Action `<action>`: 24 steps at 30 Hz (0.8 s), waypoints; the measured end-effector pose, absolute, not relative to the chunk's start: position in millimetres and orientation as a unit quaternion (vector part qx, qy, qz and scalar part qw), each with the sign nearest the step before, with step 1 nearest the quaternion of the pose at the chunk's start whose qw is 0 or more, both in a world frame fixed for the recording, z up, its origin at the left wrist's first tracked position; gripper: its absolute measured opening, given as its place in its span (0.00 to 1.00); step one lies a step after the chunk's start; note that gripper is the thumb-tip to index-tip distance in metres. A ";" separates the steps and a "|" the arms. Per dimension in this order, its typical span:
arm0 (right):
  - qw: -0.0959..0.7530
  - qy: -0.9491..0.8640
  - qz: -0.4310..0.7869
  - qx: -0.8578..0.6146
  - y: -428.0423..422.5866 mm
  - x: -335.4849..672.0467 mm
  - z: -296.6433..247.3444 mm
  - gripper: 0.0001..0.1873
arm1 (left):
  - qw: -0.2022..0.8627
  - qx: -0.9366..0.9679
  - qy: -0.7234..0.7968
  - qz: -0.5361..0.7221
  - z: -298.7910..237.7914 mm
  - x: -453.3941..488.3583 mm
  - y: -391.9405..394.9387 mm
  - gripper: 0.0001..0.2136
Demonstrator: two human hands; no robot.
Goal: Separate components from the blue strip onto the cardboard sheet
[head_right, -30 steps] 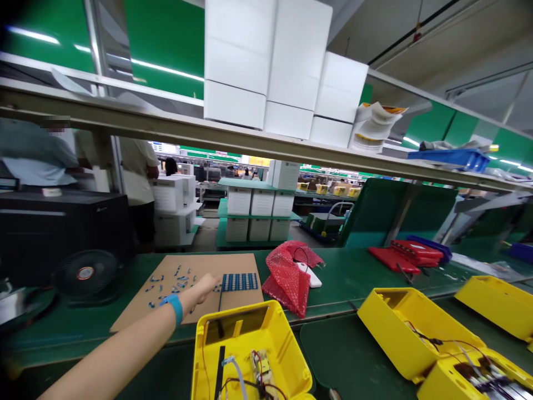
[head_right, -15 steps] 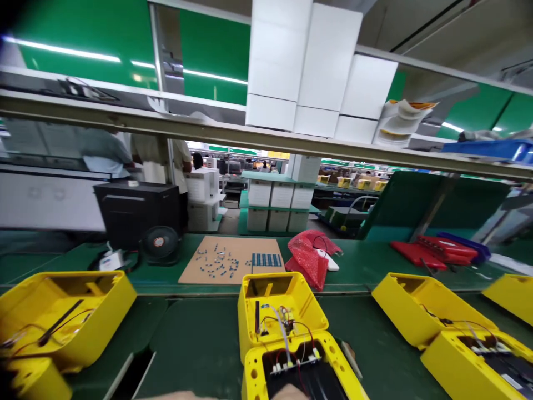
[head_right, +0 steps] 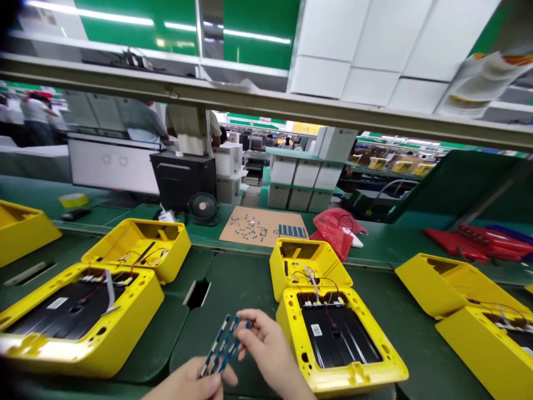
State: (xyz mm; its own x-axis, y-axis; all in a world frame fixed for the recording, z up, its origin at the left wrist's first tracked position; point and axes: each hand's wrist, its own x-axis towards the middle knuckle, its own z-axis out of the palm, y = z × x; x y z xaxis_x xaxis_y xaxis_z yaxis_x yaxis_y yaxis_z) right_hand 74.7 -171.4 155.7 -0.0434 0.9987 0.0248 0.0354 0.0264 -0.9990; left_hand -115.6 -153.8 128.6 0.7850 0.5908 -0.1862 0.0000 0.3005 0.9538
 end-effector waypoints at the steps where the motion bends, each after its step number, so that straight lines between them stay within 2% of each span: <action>1: 0.489 -0.525 0.496 -0.489 -170.0 73.5 155.0 0.22 | 0.779 0.535 0.266 0.189 126.2 -117.6 -154.9 0.22; 4: 0.477 -0.528 0.494 -0.499 -168.0 72.5 153.6 0.20 | 0.809 0.487 0.268 0.190 126.3 -120.6 -160.3 0.20; 12: 0.421 -0.528 0.504 -0.539 -170.5 74.9 156.7 0.17 | 0.772 0.527 0.292 0.202 137.3 -117.7 -163.8 0.19; 14: 0.404 -0.565 0.459 -0.555 -171.1 75.2 158.4 0.14 | 0.762 0.542 0.294 0.196 136.5 -117.1 -162.7 0.20; 16: 0.386 -0.623 0.363 -0.575 -171.2 75.7 158.9 0.12 | 0.753 0.547 0.307 0.197 136.4 -116.7 -161.9 0.20; 18: 0.388 -0.636 0.316 -0.587 -170.0 76.2 157.5 0.12 | 0.750 0.543 0.321 0.200 137.2 -116.8 -161.3 0.20; 19: 0.407 -0.616 0.338 -0.583 -169.0 76.3 156.1 0.13 | 0.750 0.540 0.325 0.202 137.6 -117.3 -160.9 0.20; 22: 0.499 -0.493 0.507 -0.502 -166.2 75.0 150.4 0.15 | 0.752 0.533 0.323 0.212 137.8 -120.0 -159.7 0.21; 24: 0.520 -0.437 0.595 -0.430 -166.3 71.9 145.7 0.13 | 0.752 0.533 0.321 0.219 136.8 -122.1 -159.0 0.21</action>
State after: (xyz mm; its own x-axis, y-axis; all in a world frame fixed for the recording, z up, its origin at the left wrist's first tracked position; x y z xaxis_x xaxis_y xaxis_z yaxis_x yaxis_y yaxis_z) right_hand 71.9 -166.3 145.7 -0.0900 0.9943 -0.0576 -0.2422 -0.0780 -0.9671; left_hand -122.1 -159.0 136.8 0.6981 0.6714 -0.2488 0.0129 0.3356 0.9419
